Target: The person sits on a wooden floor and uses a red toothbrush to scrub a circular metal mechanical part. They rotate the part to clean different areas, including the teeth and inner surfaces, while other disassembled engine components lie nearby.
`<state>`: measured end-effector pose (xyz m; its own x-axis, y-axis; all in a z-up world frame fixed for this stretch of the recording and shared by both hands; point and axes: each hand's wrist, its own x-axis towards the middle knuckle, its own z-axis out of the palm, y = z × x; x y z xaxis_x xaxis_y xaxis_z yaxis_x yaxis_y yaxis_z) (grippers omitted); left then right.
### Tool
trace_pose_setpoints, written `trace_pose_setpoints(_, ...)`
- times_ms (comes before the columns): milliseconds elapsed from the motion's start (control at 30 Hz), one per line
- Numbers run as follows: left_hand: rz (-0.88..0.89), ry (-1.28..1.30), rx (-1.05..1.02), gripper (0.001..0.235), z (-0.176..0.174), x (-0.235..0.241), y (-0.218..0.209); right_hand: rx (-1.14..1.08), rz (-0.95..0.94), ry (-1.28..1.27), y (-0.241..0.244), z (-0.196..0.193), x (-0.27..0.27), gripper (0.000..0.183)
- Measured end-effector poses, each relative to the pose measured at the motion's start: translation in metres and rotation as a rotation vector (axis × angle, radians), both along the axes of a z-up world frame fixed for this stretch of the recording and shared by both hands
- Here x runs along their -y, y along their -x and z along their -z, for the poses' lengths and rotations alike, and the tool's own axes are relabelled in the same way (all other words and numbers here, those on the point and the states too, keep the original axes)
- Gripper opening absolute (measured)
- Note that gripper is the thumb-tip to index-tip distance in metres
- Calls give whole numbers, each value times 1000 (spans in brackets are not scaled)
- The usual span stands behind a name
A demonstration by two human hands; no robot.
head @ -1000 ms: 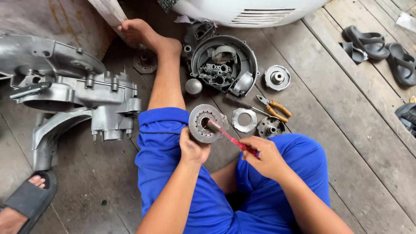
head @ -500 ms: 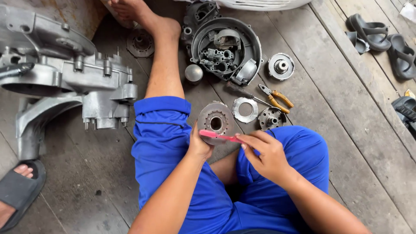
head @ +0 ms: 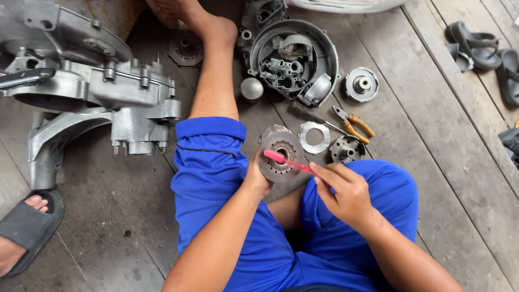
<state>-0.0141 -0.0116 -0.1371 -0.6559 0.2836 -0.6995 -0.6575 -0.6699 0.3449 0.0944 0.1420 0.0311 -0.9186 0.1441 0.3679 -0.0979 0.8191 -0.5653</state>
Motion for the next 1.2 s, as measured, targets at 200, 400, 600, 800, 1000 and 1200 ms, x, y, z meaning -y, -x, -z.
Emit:
trace_pose_setpoints(200,54,1,20,22,-6,-11,2,-38,-54,58,2,8,-6,27)
trace_pose_setpoints(400,152,36,-27,28,-72,-12,2,-29,-44,117,5,1,-8,23)
trace_pose_setpoints(600,114,19,48,32,-29,-13,-1,11,44,135,-4,24,-14,19)
trace_pose_setpoints(800,89,8,20,30,-29,-15,5,-3,-40,132,-3,23,-15,9)
trace_pose_setpoints(1000,50,-13,10,27,-27,-17,7,30,-122,140,-1,27,-12,8)
trace_pose_setpoints(1200,2,-27,-38,26,-29,-14,28,38,-48,96,-15,26,-14,13)
